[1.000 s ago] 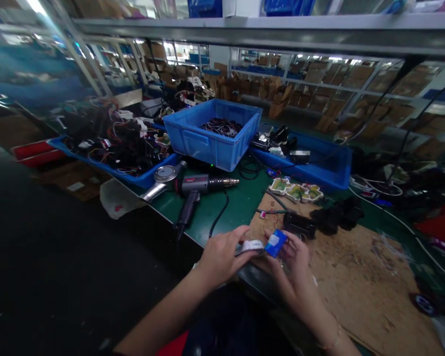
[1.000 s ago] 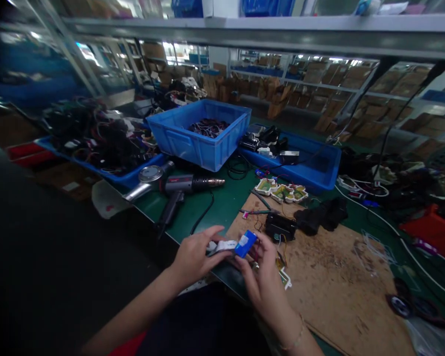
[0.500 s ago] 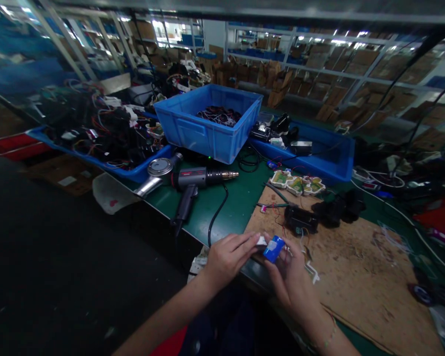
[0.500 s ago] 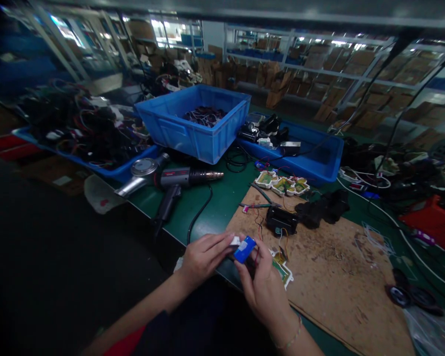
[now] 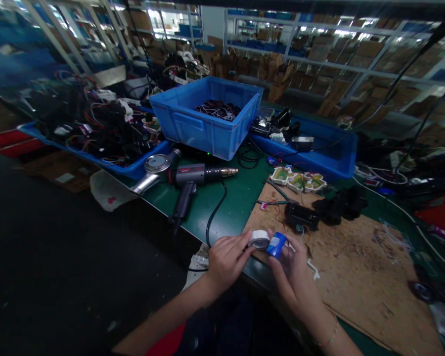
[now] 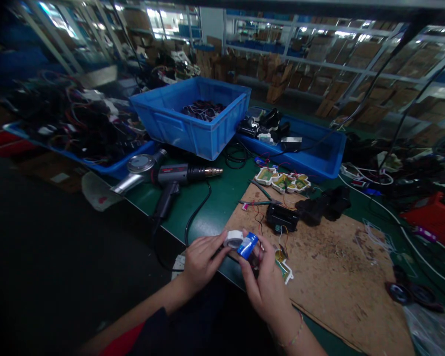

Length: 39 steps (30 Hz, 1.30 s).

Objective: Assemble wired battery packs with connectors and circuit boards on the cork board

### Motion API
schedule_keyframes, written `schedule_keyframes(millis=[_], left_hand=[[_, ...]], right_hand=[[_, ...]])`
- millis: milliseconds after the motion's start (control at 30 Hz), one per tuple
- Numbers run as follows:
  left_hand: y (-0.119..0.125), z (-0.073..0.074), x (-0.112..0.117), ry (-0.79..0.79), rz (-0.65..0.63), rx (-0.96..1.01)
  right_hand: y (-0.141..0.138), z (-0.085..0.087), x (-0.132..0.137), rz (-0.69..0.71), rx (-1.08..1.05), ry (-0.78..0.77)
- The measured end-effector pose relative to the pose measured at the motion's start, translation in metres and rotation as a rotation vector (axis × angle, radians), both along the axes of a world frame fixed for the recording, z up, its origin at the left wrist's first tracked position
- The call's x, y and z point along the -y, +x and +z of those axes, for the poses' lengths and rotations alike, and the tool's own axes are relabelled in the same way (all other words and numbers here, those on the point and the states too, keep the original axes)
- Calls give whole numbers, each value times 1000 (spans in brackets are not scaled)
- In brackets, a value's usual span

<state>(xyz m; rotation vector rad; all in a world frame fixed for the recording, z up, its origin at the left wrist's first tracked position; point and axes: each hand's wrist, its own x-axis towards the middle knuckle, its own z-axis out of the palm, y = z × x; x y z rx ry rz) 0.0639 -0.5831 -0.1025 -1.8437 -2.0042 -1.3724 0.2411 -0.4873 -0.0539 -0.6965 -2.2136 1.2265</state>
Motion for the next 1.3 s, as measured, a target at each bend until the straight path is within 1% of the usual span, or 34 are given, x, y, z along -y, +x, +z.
schedule_keyframes(millis=[100,167,267,333,467,667,800,967,1067,1133,1200,1300], left_hand=[[0,5,-1,53,14,81],[-2,11,0,98,1,133],[-7,23,5,123,-41,205],[-9,31,9,118,-74,220],[-11,45,15,151,-133,161],[-10,61,19,205,-117,62],[-9,65,20,230,-143,15],[-8,68,22,229,-169,20],[-8,72,23,223,-194,12],[-8,78,24,220,-205,4],[-8,83,24,213,-208,-10],[-10,90,27,180,-218,-38]], right_hand=[[1,3,-2,-6,-89,-118],[2,9,-4,-75,-183,-174],[6,17,-8,-196,-279,-186],[9,22,-11,-207,-293,-188],[13,23,-12,-128,-300,-235],[10,24,-3,-16,-348,-292],[10,25,-1,47,-367,-342],[15,20,-4,111,-335,-350],[18,21,-5,147,-313,-338],[19,24,-6,172,-274,-295],[21,29,-9,191,-207,-212],[22,38,-14,216,-104,-40]])
